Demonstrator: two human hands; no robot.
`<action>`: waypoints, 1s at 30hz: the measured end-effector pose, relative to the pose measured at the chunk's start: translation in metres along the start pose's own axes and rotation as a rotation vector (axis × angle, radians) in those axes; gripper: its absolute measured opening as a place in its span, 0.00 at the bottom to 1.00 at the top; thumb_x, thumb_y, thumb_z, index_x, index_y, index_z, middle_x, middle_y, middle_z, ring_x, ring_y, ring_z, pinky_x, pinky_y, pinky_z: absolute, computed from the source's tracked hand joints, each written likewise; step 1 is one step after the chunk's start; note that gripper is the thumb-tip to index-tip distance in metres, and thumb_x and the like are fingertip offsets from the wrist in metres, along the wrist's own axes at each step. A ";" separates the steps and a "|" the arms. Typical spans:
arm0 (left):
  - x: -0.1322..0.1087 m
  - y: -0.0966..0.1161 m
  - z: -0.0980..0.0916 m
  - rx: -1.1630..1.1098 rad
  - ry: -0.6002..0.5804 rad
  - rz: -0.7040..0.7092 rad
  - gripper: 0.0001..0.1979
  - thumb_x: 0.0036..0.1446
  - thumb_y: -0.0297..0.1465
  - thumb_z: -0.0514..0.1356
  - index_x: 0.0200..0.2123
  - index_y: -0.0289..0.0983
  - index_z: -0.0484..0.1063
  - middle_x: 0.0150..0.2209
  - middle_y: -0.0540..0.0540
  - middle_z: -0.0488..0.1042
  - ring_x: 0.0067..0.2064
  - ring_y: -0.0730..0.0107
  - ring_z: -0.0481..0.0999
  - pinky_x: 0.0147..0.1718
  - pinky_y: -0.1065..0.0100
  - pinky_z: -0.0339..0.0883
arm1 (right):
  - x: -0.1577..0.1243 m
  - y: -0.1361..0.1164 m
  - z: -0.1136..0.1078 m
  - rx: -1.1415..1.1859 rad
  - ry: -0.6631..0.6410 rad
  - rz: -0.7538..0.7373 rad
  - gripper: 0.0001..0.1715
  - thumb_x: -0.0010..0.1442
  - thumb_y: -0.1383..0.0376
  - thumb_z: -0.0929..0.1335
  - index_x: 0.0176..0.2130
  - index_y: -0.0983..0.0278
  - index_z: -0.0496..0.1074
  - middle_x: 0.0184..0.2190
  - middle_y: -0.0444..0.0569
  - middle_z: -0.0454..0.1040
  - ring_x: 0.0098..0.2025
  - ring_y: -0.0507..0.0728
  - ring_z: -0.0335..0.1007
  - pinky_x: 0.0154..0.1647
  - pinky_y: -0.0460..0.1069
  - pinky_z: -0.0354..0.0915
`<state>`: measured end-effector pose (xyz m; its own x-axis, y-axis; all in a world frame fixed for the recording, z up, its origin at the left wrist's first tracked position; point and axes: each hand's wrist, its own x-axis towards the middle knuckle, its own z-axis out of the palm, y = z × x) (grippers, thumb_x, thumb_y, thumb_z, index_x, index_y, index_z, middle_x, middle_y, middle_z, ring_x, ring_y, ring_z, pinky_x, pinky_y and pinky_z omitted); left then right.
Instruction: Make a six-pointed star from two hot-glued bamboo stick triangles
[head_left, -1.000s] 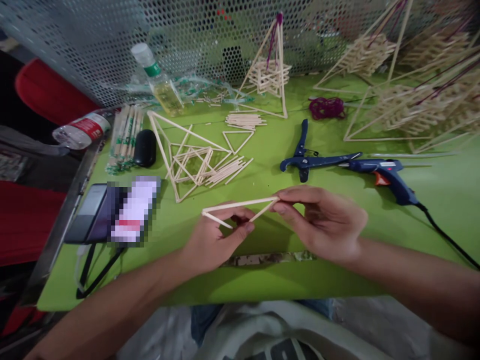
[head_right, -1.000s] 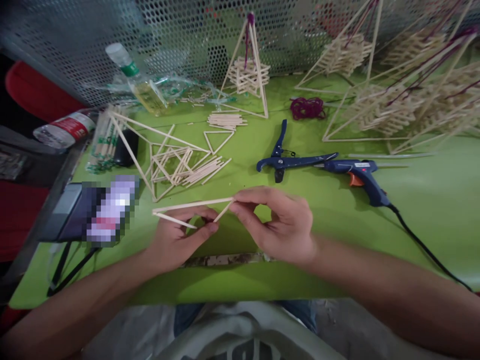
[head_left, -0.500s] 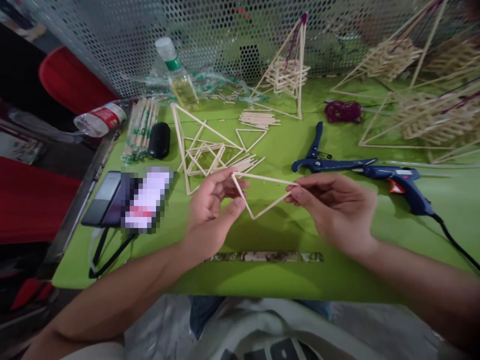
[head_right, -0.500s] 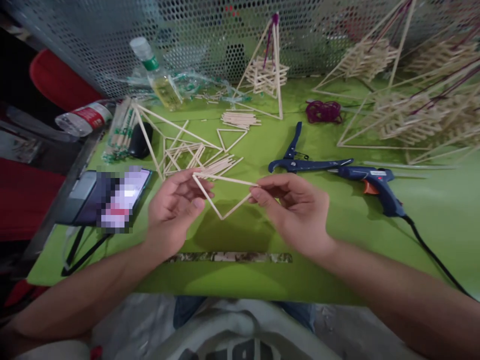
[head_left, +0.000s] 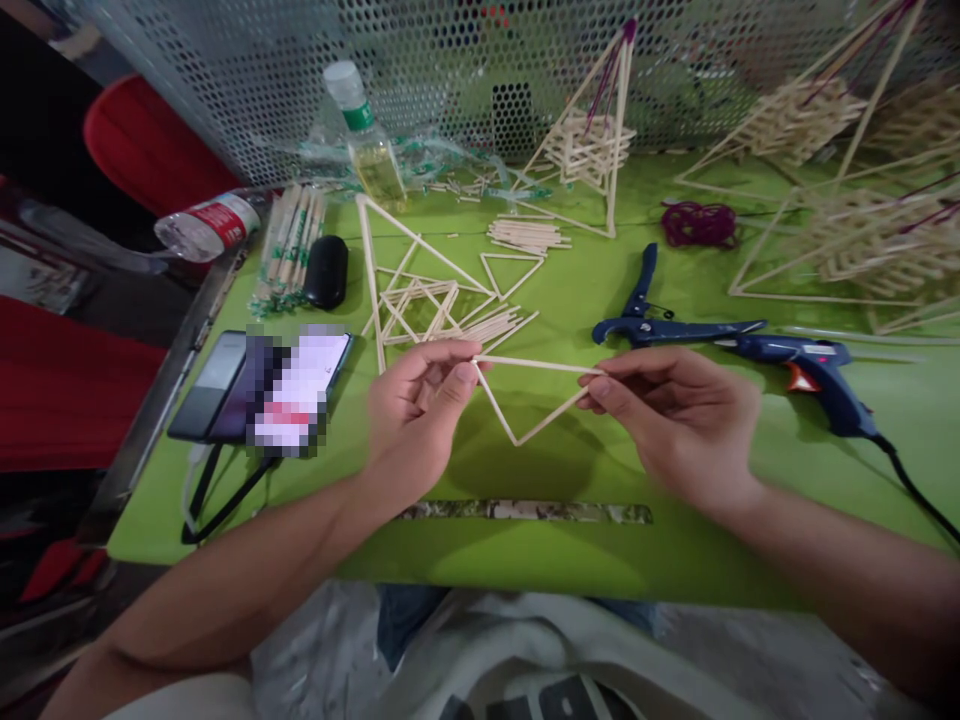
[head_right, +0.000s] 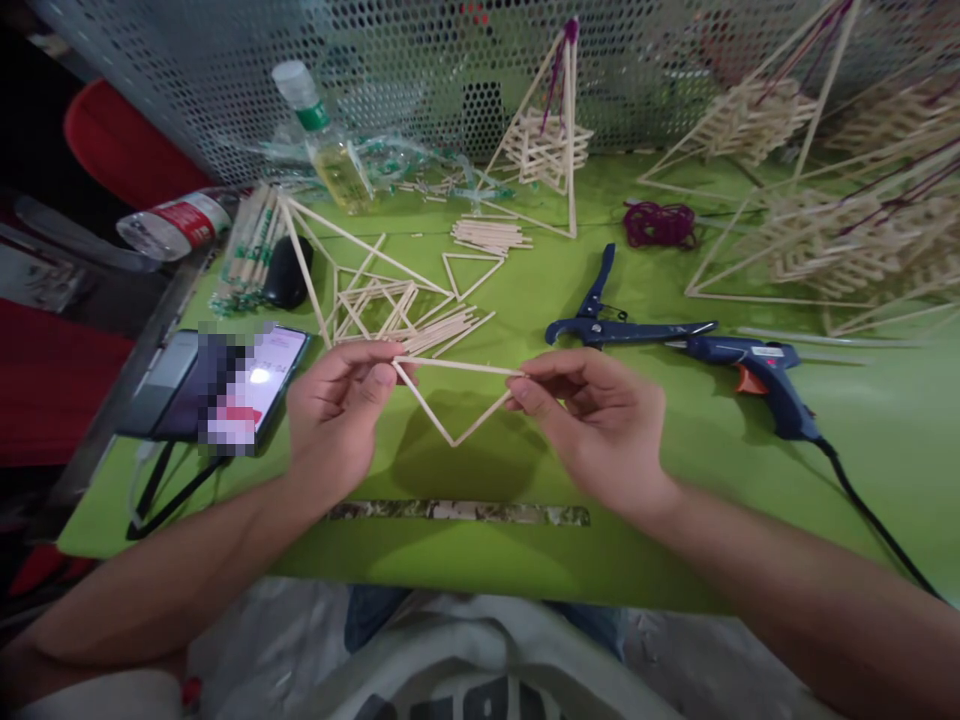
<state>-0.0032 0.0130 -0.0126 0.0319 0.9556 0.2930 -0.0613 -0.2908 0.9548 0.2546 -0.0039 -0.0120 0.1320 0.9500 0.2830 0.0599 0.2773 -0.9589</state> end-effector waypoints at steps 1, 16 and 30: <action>0.000 0.000 0.000 0.005 0.004 0.004 0.10 0.75 0.38 0.76 0.54 0.42 0.90 0.46 0.43 0.92 0.46 0.65 0.93 0.43 0.68 0.86 | 0.000 0.000 0.000 0.000 -0.003 -0.005 0.09 0.66 0.60 0.87 0.43 0.56 0.90 0.34 0.47 0.90 0.32 0.57 0.90 0.34 0.48 0.87; 0.004 -0.008 -0.002 -0.068 0.034 0.008 0.05 0.73 0.38 0.77 0.49 0.46 0.93 0.40 0.47 0.91 0.39 0.70 0.89 0.39 0.68 0.85 | -0.003 -0.003 0.000 -0.013 0.011 0.008 0.10 0.65 0.72 0.84 0.43 0.58 0.90 0.33 0.45 0.90 0.31 0.54 0.91 0.33 0.41 0.84; 0.004 -0.009 0.000 -0.056 0.049 -0.022 0.09 0.74 0.43 0.76 0.47 0.44 0.93 0.41 0.44 0.92 0.41 0.65 0.92 0.44 0.64 0.88 | -0.005 -0.012 0.000 0.012 0.039 0.067 0.09 0.63 0.70 0.86 0.41 0.58 0.91 0.31 0.48 0.89 0.30 0.58 0.90 0.31 0.45 0.85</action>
<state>-0.0027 0.0198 -0.0197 -0.0150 0.9633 0.2681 -0.1172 -0.2680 0.9563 0.2528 -0.0123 -0.0020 0.1740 0.9602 0.2187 0.0382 0.2153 -0.9758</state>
